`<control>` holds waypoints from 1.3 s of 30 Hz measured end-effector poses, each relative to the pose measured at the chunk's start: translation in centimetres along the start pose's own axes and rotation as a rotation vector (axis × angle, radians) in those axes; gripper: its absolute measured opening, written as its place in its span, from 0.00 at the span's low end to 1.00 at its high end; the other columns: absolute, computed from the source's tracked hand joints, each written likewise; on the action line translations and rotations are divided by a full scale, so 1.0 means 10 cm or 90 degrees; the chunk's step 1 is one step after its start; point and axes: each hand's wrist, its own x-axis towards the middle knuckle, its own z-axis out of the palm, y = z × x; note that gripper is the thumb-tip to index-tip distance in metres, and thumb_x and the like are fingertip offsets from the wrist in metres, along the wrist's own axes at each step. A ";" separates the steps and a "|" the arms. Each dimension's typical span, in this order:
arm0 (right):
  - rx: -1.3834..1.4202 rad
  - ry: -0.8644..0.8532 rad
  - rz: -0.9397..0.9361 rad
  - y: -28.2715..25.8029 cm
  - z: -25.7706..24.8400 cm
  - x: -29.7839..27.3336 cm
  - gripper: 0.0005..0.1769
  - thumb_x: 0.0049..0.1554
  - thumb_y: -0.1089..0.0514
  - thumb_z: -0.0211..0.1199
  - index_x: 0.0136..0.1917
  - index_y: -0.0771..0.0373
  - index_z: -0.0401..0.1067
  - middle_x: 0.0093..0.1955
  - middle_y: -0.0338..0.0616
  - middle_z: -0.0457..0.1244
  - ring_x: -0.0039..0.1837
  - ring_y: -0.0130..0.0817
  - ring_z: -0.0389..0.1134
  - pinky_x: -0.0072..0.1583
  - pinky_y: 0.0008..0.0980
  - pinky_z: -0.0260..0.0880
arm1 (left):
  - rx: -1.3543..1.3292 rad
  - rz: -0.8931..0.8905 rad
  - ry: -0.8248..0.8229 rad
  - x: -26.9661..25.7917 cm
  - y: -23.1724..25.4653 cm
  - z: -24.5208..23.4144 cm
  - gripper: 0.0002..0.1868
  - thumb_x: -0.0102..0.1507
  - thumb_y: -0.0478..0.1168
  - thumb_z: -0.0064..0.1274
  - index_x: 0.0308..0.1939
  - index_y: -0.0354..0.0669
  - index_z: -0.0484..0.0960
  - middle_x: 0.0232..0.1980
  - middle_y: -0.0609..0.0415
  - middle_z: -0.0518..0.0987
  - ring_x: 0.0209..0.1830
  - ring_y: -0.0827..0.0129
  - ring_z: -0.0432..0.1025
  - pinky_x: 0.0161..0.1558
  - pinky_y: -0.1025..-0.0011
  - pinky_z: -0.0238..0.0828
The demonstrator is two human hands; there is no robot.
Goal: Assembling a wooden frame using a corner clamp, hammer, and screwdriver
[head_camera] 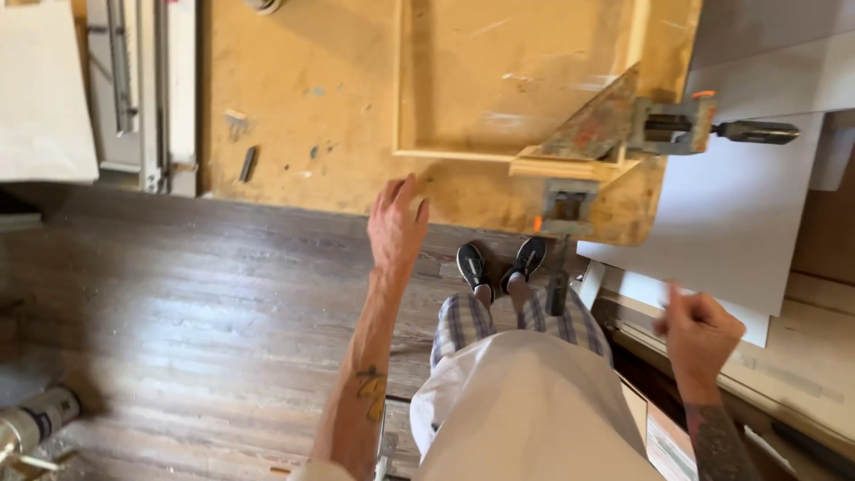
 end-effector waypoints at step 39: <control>0.170 -0.334 -0.523 -2.67 0.19 -0.60 0.09 0.48 0.69 0.75 0.43 0.60 0.83 0.42 0.42 0.71 0.34 0.26 0.71 0.32 0.20 0.71 | -1.111 -0.230 -0.311 -0.96 1.35 -1.57 0.09 0.59 0.30 0.67 0.41 0.27 0.87 0.39 0.44 0.83 0.41 0.65 0.80 0.45 0.60 0.85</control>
